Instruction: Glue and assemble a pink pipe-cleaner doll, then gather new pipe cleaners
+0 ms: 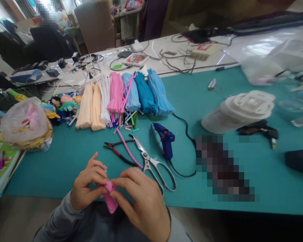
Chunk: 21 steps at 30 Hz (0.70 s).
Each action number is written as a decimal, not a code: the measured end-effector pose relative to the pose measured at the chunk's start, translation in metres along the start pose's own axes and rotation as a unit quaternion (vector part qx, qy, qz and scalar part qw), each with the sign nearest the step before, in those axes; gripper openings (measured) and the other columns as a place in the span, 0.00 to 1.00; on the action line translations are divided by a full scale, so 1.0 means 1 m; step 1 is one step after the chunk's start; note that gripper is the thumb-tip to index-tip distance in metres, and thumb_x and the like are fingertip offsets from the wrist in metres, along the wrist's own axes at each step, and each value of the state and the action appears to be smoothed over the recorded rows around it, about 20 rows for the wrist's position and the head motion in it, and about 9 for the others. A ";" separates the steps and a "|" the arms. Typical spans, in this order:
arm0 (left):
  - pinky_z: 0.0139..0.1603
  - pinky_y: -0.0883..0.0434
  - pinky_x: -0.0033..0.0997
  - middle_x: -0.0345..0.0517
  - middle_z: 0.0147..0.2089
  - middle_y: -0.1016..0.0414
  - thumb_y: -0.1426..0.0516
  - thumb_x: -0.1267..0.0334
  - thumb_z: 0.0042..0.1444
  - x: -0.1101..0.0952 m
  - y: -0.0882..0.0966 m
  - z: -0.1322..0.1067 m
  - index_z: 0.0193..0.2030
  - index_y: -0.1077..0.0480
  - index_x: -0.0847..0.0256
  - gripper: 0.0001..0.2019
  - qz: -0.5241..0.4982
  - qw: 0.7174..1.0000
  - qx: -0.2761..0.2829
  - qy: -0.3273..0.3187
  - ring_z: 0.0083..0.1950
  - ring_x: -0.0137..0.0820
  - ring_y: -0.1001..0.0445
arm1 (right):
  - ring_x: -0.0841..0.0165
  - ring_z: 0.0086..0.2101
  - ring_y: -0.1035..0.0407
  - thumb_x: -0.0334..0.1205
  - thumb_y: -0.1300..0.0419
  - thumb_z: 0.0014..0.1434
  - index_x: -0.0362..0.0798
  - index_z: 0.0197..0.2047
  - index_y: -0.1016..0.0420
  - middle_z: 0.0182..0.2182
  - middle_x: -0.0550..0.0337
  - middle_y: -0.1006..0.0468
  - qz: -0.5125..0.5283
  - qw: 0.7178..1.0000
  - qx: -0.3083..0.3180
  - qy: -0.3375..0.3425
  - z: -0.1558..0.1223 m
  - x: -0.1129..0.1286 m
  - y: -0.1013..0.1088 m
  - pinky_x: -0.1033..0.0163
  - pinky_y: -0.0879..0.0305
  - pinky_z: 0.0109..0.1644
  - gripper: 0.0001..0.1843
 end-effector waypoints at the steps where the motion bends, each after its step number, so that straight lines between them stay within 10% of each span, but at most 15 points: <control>1: 0.66 0.49 0.49 0.38 0.29 0.23 0.39 0.62 0.55 0.000 0.000 0.000 0.33 0.30 0.57 0.04 0.001 1.000 0.002 0.000 0.41 0.32 0.26 | 0.69 0.30 0.29 0.36 0.42 0.62 0.46 0.39 0.25 0.30 0.56 0.26 0.000 1.000 -0.001 0.000 0.000 0.000 0.000 0.66 0.32 0.30 0.05; 21: 0.65 0.47 0.54 0.39 0.28 0.23 0.39 0.63 0.55 -0.003 0.001 0.000 0.32 0.30 0.57 0.04 0.012 1.000 0.004 0.007 0.40 0.33 0.26 | 0.68 0.32 0.27 0.40 0.41 0.61 0.47 0.43 0.25 0.32 0.55 0.23 0.002 1.000 0.017 -0.009 0.001 0.001 0.009 0.65 0.29 0.33 0.09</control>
Point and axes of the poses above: each hand's wrist, its own z-axis towards the middle knuckle, its own y-axis out of the back of the hand, x = y × z, the point moved 1 cm from there along z, towards the middle knuckle
